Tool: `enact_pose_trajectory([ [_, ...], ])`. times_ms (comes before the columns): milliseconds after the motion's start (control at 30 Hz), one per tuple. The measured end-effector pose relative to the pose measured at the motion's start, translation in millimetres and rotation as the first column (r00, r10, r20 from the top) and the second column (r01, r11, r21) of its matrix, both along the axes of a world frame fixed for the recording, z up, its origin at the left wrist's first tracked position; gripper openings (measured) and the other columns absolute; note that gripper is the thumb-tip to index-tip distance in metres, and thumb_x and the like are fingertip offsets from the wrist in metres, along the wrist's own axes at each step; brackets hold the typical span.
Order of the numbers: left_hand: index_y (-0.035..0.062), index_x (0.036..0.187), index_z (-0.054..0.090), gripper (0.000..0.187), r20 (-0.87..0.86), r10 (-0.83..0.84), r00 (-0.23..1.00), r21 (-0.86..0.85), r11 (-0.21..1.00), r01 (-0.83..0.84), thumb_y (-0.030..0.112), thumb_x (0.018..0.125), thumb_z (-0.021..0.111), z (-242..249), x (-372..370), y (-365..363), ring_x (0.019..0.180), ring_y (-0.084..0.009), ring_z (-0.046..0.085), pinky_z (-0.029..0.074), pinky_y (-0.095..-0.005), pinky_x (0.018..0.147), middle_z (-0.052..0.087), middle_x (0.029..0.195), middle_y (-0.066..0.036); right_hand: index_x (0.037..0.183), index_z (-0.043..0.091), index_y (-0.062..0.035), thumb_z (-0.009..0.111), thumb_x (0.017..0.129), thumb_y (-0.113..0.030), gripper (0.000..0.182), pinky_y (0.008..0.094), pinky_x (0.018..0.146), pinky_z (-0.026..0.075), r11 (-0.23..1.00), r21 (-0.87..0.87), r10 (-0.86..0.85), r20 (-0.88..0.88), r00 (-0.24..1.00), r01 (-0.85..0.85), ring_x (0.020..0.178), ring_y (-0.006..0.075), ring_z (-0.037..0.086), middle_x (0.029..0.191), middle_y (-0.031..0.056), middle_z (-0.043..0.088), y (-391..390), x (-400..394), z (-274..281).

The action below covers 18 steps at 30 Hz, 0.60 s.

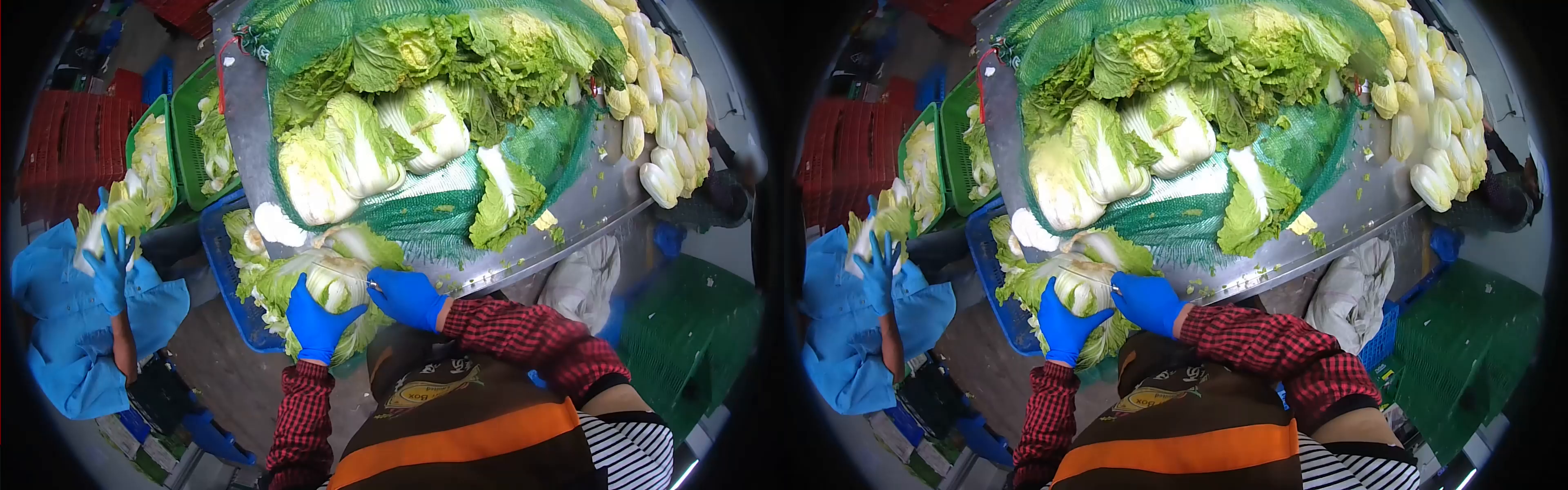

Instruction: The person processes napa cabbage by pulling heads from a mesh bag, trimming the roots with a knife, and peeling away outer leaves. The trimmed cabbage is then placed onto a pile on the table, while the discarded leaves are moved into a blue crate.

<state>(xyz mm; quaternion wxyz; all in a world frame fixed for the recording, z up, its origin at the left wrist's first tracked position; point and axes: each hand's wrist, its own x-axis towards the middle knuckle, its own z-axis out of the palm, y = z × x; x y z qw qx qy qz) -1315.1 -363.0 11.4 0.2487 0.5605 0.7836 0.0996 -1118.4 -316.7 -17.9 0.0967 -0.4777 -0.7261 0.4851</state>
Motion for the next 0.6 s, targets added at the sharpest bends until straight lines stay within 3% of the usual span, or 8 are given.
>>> enact_pose_trajectory([
  [167,-0.007,0.133,0.039,0.116,-0.015,-0.003,1.0,-0.028,1.0,0.003,0.051,0.047,0.092,-3,1,-1,0.11,-0.0377,0.056,0.046,-0.0441,0.094,0.055,0.122,-0.025,0.095,0.053,-0.0067,0.053,0.091,-0.021,0.014,0.0463,0.054,0.05,0.995,0.09,0.046,0.036,0.998,-0.049,0.064,0.0367,0.064,0.075,0.0166,0.063,-10,-7,-21],
  [233,-0.0052,0.131,0.041,0.115,-0.045,-0.002,0.999,0.023,1.0,0.003,0.054,0.046,0.09,-3,3,-6,0.108,-0.0405,0.055,0.043,-0.0484,0.092,0.054,0.121,-0.025,0.095,0.053,-0.0064,0.053,0.091,-0.017,0.012,0.0456,0.053,0.05,0.991,0.121,0.054,0.046,0.997,-0.059,0.063,0.0358,0.065,0.074,0.0161,0.063,-17,-11,-31],
  [300,-0.0047,0.131,0.041,0.115,-0.048,-0.004,0.999,0.005,1.0,0.004,0.054,0.046,0.09,-4,3,-5,0.109,-0.0404,0.054,0.043,-0.0484,0.092,0.054,0.122,-0.025,0.096,0.052,-0.006,0.054,0.088,-0.012,0.011,0.0437,0.051,0.051,0.966,0.217,0.091,0.231,0.969,-0.143,0.062,0.0335,0.066,0.075,0.0152,0.063,-11,-14,-37],
  [400,-0.0039,0.133,0.04,0.115,-0.041,-0.007,0.999,-0.014,1.0,0.007,0.054,0.047,0.09,-6,3,-5,0.11,-0.04,0.054,0.041,-0.0491,0.094,0.054,0.122,-0.024,0.098,0.051,-0.0057,0.055,0.086,-0.011,0.014,0.0425,0.05,0.052,0.953,0.262,0.082,0.249,0.965,-0.149,0.062,0.0318,0.066,0.078,0.0156,0.064,-12,-11,-36],
  [500,-0.0035,0.134,0.039,0.116,-0.049,-0.014,0.999,-0.004,1.0,0.013,0.055,0.047,0.089,-10,3,-8,0.11,-0.0396,0.053,0.038,-0.051,0.096,0.054,0.122,-0.023,0.099,0.05,-0.005,0.055,0.086,-0.011,0.015,0.0425,0.051,0.052,0.965,0.201,0.088,0.357,0.93,-0.169,0.062,0.0328,0.066,0.078,0.0169,0.063,-11,-13,-40],
  [600,-0.0036,0.135,0.038,0.117,-0.069,-0.014,0.997,0.005,1.0,0.015,0.057,0.048,0.087,-11,3,-11,0.111,-0.0393,0.053,0.036,-0.0529,0.098,0.053,0.123,-0.023,0.099,0.05,-0.0048,0.055,0.085,-0.011,0.016,0.0431,0.052,0.052,0.965,0.212,0.077,0.333,0.94,-0.154,0.063,0.0337,0.066,0.079,0.0176,0.064,-12,-13,-42],
])
